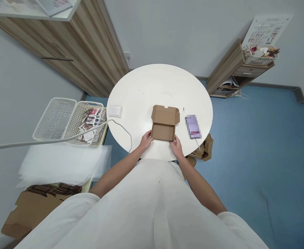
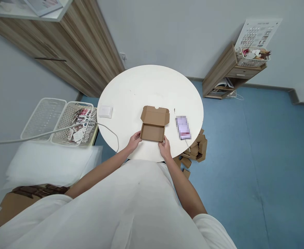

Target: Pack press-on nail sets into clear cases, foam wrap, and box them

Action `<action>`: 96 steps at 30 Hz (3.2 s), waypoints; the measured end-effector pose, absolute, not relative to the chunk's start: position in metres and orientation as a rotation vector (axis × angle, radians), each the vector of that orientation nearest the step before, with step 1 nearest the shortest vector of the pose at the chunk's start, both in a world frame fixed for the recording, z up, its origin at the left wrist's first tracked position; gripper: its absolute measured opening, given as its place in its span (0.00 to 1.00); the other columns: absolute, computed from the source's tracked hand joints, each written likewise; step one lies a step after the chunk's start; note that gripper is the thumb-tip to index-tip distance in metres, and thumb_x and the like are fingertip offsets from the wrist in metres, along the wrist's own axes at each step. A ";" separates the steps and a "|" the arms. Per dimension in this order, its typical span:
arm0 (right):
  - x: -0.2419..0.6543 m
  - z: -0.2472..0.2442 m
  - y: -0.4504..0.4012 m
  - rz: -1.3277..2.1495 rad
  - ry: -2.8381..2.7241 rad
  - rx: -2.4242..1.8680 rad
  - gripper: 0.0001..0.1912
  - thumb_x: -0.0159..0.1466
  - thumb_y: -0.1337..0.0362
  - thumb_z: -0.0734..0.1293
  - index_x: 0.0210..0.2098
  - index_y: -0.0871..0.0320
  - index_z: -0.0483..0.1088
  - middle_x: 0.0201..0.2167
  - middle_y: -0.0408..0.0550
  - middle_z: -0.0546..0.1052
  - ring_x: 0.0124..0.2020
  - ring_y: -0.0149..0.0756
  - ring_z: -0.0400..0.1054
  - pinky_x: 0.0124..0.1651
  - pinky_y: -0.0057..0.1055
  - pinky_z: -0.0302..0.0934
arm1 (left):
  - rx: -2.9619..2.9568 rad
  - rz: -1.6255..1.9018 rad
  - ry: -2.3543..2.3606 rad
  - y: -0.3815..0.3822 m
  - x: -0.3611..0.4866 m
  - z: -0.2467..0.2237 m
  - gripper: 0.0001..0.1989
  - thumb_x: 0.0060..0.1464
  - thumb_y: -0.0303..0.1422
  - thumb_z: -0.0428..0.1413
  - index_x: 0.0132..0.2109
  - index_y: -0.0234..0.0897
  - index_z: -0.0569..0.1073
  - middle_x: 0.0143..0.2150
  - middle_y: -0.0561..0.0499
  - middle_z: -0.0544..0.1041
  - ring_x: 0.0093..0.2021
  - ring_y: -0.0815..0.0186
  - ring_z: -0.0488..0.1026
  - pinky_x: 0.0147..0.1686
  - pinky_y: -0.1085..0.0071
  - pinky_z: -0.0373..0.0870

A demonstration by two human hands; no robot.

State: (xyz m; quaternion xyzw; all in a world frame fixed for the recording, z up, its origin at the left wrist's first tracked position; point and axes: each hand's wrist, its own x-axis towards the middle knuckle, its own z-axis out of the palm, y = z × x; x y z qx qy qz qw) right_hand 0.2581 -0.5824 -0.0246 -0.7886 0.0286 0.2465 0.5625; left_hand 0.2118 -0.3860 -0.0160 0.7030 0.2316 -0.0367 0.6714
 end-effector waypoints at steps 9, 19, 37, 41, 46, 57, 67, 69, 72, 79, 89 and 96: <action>0.255 -0.032 -0.585 0.590 0.023 -1.790 0.39 0.53 0.65 0.61 0.62 0.54 0.46 0.57 0.54 0.56 0.47 0.37 0.65 0.52 0.37 0.61 | 1.621 -0.078 0.508 -0.389 0.211 -0.020 0.35 0.40 0.24 0.46 0.59 0.36 0.59 0.60 0.48 0.63 0.60 0.60 0.59 0.56 0.62 0.60; 0.249 -0.024 -0.589 0.508 0.074 -1.938 0.39 0.56 0.58 0.61 0.63 0.53 0.41 0.57 0.55 0.55 0.34 0.30 0.63 0.44 0.34 0.64 | 1.663 -0.128 0.619 -0.380 0.197 -0.028 0.36 0.44 0.25 0.50 0.62 0.38 0.53 0.63 0.43 0.57 0.62 0.57 0.55 0.58 0.56 0.57; 0.279 0.002 -0.325 0.908 -0.162 -1.933 0.24 0.55 0.53 0.65 0.49 0.56 0.64 0.49 0.50 0.68 0.42 0.34 0.65 0.48 0.36 0.61 | 1.849 0.279 0.982 -0.179 0.213 -0.024 0.29 0.50 0.34 0.54 0.58 0.37 0.57 0.62 0.42 0.54 0.64 0.57 0.48 0.62 0.60 0.47; 0.297 -0.001 -0.285 0.873 -0.038 -1.855 0.29 0.57 0.49 0.63 0.55 0.52 0.58 0.59 0.49 0.60 0.51 0.37 0.61 0.48 0.35 0.62 | 1.847 0.214 0.919 -0.154 0.232 -0.029 0.34 0.50 0.36 0.55 0.61 0.37 0.52 0.63 0.41 0.52 0.65 0.53 0.44 0.62 0.55 0.41; 0.306 0.000 -0.256 0.918 0.022 -1.734 0.29 0.58 0.49 0.61 0.57 0.51 0.56 0.61 0.48 0.57 0.55 0.38 0.59 0.47 0.34 0.63 | 1.976 0.095 0.913 -0.146 0.245 -0.029 0.32 0.51 0.35 0.53 0.62 0.35 0.53 0.61 0.40 0.57 0.64 0.52 0.49 0.61 0.54 0.44; 0.288 -0.020 -0.297 0.784 0.064 -1.837 0.20 0.51 0.60 0.66 0.44 0.55 0.65 0.46 0.48 0.72 0.43 0.34 0.68 0.46 0.35 0.62 | 1.855 0.090 0.904 -0.179 0.219 -0.027 0.21 0.51 0.31 0.52 0.53 0.33 0.67 0.47 0.44 0.74 0.40 0.62 0.72 0.45 0.65 0.67; 0.280 0.012 -0.406 0.558 -0.056 -1.820 0.19 0.50 0.64 0.66 0.43 0.57 0.64 0.45 0.50 0.72 0.36 0.33 0.69 0.42 0.34 0.65 | 1.694 0.252 0.798 -0.288 0.211 0.017 0.20 0.51 0.34 0.53 0.52 0.35 0.69 0.49 0.44 0.72 0.38 0.67 0.70 0.38 0.69 0.69; 0.284 0.021 -0.432 0.494 -0.087 -1.782 0.19 0.51 0.64 0.66 0.43 0.58 0.64 0.45 0.50 0.72 0.37 0.33 0.69 0.43 0.34 0.65 | 1.681 0.274 0.744 -0.312 0.217 0.027 0.21 0.51 0.34 0.53 0.52 0.35 0.69 0.50 0.44 0.72 0.39 0.67 0.69 0.38 0.69 0.70; 0.289 0.031 -0.470 0.431 -0.110 -1.791 0.20 0.52 0.63 0.65 0.44 0.58 0.64 0.44 0.50 0.73 0.38 0.34 0.70 0.44 0.35 0.65 | 1.689 0.259 0.660 -0.343 0.226 0.037 0.22 0.51 0.34 0.53 0.53 0.36 0.68 0.52 0.44 0.71 0.40 0.67 0.68 0.39 0.68 0.70; 0.293 0.027 -0.527 0.359 -0.116 -1.887 0.19 0.52 0.65 0.64 0.44 0.56 0.63 0.44 0.49 0.73 0.37 0.33 0.71 0.43 0.34 0.66 | 1.802 0.093 0.496 -0.387 0.236 0.041 0.21 0.53 0.35 0.51 0.54 0.38 0.68 0.50 0.46 0.72 0.40 0.66 0.70 0.40 0.68 0.70; 0.298 0.010 -0.553 0.426 -0.205 -2.164 0.17 0.53 0.70 0.61 0.43 0.55 0.62 0.42 0.47 0.73 0.35 0.32 0.70 0.41 0.32 0.64 | 1.983 -0.182 0.390 -0.402 0.242 0.027 0.25 0.50 0.28 0.47 0.57 0.36 0.59 0.53 0.45 0.70 0.47 0.63 0.71 0.48 0.65 0.66; 0.296 -0.003 -0.547 0.569 -0.420 -2.518 0.14 0.56 0.74 0.59 0.42 0.58 0.64 0.41 0.51 0.71 0.40 0.38 0.66 0.40 0.32 0.59 | 2.362 -0.457 0.279 -0.404 0.246 0.008 0.23 0.46 0.27 0.49 0.52 0.31 0.64 0.51 0.39 0.70 0.52 0.54 0.67 0.49 0.62 0.64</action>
